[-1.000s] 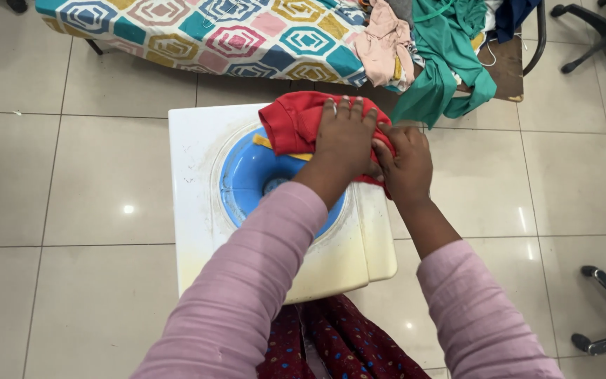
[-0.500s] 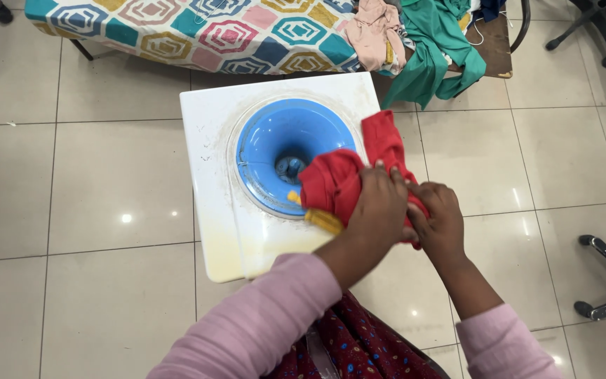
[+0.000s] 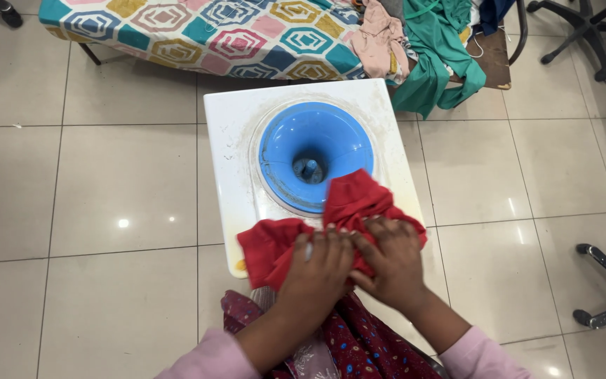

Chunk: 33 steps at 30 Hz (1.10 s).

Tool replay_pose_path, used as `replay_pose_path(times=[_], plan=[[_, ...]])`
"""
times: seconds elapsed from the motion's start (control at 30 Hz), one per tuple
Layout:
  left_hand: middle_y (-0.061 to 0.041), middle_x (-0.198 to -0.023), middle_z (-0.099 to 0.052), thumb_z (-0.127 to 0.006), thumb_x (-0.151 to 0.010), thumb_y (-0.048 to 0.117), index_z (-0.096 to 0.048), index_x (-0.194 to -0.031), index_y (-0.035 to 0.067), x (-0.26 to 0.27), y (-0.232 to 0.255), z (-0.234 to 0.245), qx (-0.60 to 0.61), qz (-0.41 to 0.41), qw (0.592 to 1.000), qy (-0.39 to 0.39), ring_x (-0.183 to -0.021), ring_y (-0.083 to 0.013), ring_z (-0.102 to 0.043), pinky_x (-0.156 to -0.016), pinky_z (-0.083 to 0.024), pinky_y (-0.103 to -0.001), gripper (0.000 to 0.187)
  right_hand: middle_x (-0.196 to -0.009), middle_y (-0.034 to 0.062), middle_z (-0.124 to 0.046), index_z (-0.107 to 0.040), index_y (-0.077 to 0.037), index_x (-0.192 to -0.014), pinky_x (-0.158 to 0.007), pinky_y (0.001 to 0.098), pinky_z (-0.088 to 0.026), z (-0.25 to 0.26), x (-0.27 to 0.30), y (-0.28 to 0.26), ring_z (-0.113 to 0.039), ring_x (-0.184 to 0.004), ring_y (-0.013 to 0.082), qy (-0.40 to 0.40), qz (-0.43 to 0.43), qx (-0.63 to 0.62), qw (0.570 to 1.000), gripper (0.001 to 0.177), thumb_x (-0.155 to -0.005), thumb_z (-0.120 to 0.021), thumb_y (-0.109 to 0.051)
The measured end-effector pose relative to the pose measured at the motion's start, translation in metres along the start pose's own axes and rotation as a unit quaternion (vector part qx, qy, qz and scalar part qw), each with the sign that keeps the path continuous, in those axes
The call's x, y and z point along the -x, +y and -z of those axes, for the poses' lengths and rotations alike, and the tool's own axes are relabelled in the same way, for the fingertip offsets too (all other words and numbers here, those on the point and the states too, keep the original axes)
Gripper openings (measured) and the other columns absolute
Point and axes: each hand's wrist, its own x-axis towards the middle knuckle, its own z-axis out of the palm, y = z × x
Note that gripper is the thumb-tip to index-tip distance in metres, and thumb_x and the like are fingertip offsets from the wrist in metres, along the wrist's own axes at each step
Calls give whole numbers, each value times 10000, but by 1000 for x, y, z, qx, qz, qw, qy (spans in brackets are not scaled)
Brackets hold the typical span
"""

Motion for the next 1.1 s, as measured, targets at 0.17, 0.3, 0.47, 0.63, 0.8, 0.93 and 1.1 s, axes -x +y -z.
replay_pose_path(times=[0.17,0.3,0.47,0.63,0.8,0.93,1.1], plan=[[-220,-1361,-551,-681,-801,508,-465,-1419,-21,44,-34,8,39,67,997,-3,-1241,-364,-522,-1038,-374,-570,843,-1299,158,-596,-644,-78,-1261,-1044,562,-376,-12,-32,-41,-538,-1221,346,-41,49,-22,998,693,-773,-742,-561],[-179,-1382,-552,-709,-779,500,-476,-1418,10,74,-50,9,26,134,990,32,-1267,-338,-525,-1062,-372,-566,838,-1298,157,-608,-652,-64,-1254,-1060,551,-379,-16,-63,-66,-533,-1220,341,-69,111,-50,990,655,-838,-703,-567],[-205,-1386,-532,-785,-650,551,-469,-1390,-17,88,-67,6,87,233,967,50,-1231,-365,-504,-1039,-368,-570,985,-1308,169,-610,-659,-58,-1236,-1067,549,-373,-25,-104,-82,-528,-1236,347,-93,175,-80,977,611,-873,-671,-549],[-226,-1360,-514,-801,-698,580,-389,-1411,-56,86,-78,-5,243,335,909,56,-1285,-391,-480,-1061,-356,-552,1040,-1304,136,-620,-668,-101,-1227,-1105,536,-359,-48,-150,-76,-532,-1263,329,-115,238,-148,953,524,-921,-652,-526],[-294,-1377,-483,-774,-787,518,-370,-1411,-90,63,-102,-13,277,407,870,31,-1295,-456,-444,-1023,-379,-550,961,-1269,78,-641,-692,-130,-1217,-1087,508,-345,-80,-204,-70,-527,-1262,296,-187,274,-187,925,463,-911,-667,-476],[-230,-1327,-561,-754,-853,490,-534,-1241,-14,26,-133,-6,284,415,864,24,-1250,-411,-538,-1014,-461,-509,672,-1279,33,-656,-719,-171,-1183,-1102,503,-321,-101,-247,-54,-527,-1274,257,-212,259,-241,911,374,-885,-696,-396],[-151,-1307,-606,-735,-856,466,-563,-1265,71,-27,-178,1,331,448,831,-1,-1183,-351,-616,-919,-526,-489,594,-1280,2,-665,-730,-197,-1179,-1108,504,-303,-125,-296,-25,-512,-1289,263,-210,221,-268,914,354,-870,-733,-370]])
